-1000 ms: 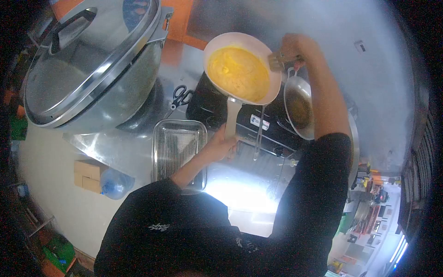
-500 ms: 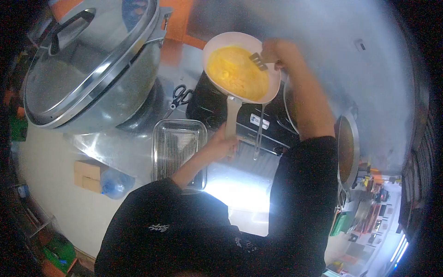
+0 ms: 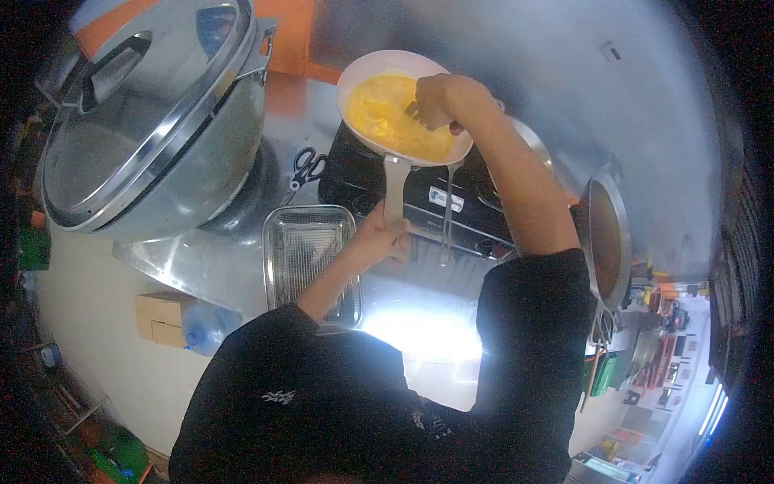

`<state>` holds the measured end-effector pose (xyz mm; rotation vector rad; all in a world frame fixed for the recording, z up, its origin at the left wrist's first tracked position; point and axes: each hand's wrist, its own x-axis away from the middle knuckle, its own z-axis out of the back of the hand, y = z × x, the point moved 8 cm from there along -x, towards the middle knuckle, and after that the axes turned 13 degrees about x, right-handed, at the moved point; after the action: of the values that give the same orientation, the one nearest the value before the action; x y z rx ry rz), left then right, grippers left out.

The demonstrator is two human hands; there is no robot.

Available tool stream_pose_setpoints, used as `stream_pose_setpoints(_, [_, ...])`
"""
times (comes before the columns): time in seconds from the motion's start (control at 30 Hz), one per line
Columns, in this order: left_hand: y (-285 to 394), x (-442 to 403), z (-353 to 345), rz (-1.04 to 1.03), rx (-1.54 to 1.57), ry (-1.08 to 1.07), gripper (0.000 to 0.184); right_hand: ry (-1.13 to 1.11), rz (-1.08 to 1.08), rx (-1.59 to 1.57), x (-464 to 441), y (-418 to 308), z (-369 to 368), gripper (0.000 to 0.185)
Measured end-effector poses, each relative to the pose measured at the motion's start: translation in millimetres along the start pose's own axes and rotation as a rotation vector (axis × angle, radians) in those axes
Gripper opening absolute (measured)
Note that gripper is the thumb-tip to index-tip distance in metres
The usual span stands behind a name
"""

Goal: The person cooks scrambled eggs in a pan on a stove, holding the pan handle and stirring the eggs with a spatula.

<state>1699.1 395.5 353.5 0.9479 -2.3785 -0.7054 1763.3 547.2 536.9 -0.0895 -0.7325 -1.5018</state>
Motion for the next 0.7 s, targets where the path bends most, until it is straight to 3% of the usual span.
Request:
stream_pose_setpoints(0.23, [0.6, 1.0, -1.3, 0.003, 0.029, -0.008, 0.031, -0.097, 0.024, 0.131, 36.2, -16.1, -3.2, 0.022])
stream_pose_setpoints(0.43, [10.6, 9.2, -6.4, 0.005, -0.043, 0.01, 0.028, 0.012, 0.104, 0.274, 54.7, -28.7, -2.0, 0.024])
stream_pose_setpoints(0.53, [5.9, 3.9, -2.6, 0.002, -0.034, -0.001, 0.026, 0.129, 0.089, 0.231, 54.7, -17.9, 2.4, 0.024])
stream_pose_setpoints(0.7, [6.4, 6.1, -4.3, 0.005, -0.004, -0.004, 0.025, 0.023, 0.054, 0.095, 67.8, -4.1, 26.5, 0.023])
